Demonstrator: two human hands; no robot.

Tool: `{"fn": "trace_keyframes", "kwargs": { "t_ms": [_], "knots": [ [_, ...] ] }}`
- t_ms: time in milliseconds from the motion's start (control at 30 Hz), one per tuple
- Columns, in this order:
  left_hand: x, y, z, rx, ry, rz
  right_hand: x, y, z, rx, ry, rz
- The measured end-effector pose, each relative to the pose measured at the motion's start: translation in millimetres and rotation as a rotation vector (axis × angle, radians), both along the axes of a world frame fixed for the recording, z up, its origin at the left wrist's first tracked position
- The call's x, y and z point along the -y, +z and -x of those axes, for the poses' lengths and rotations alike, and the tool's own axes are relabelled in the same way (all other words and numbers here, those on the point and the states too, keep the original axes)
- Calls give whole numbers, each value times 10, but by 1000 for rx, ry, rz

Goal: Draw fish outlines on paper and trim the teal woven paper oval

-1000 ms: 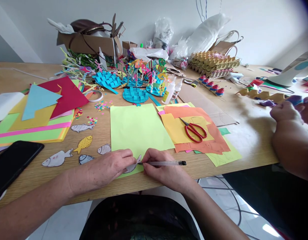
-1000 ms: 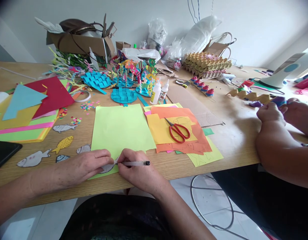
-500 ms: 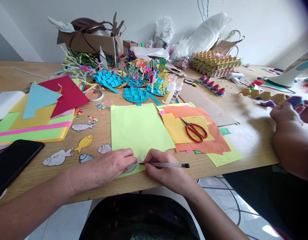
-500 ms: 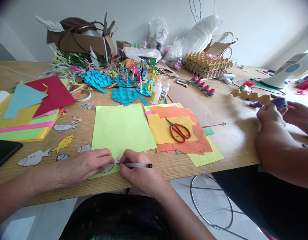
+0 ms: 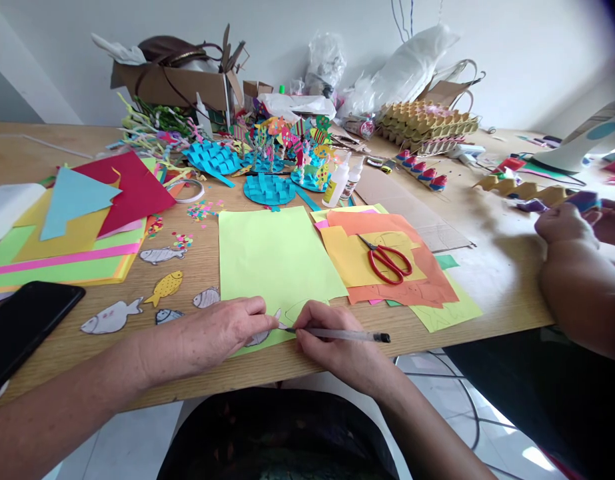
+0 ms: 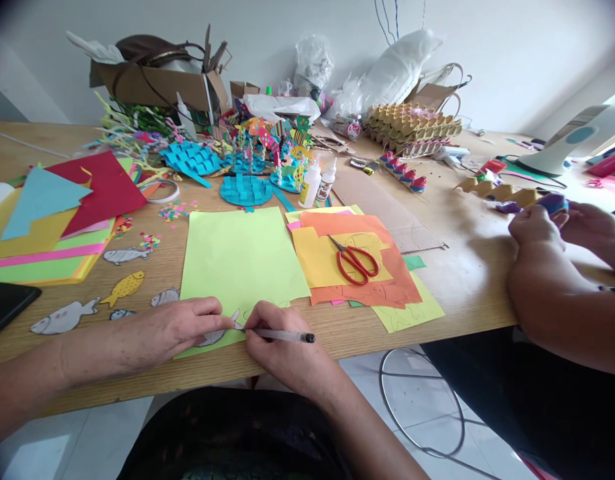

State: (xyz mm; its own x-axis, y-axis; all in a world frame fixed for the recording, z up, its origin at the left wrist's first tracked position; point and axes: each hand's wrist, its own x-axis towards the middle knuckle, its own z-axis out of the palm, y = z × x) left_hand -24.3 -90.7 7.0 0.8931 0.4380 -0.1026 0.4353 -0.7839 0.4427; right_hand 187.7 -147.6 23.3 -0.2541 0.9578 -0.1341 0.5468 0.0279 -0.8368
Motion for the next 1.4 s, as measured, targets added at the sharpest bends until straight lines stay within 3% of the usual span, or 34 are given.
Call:
{"fn": "trace_keyframes", "kwargs": {
  "t_ms": [600,867,1400],
  "knots": [
    [-26,7,-19,-87,17,53,13,-8,-51,-5,-18,7],
    [-12,85,-47,-130,15,73,21,-17,-68,-34,-22,13],
    [-19,14,-30,-119,23,77,18,-38,-50,-31,-28,14]
  ]
}}
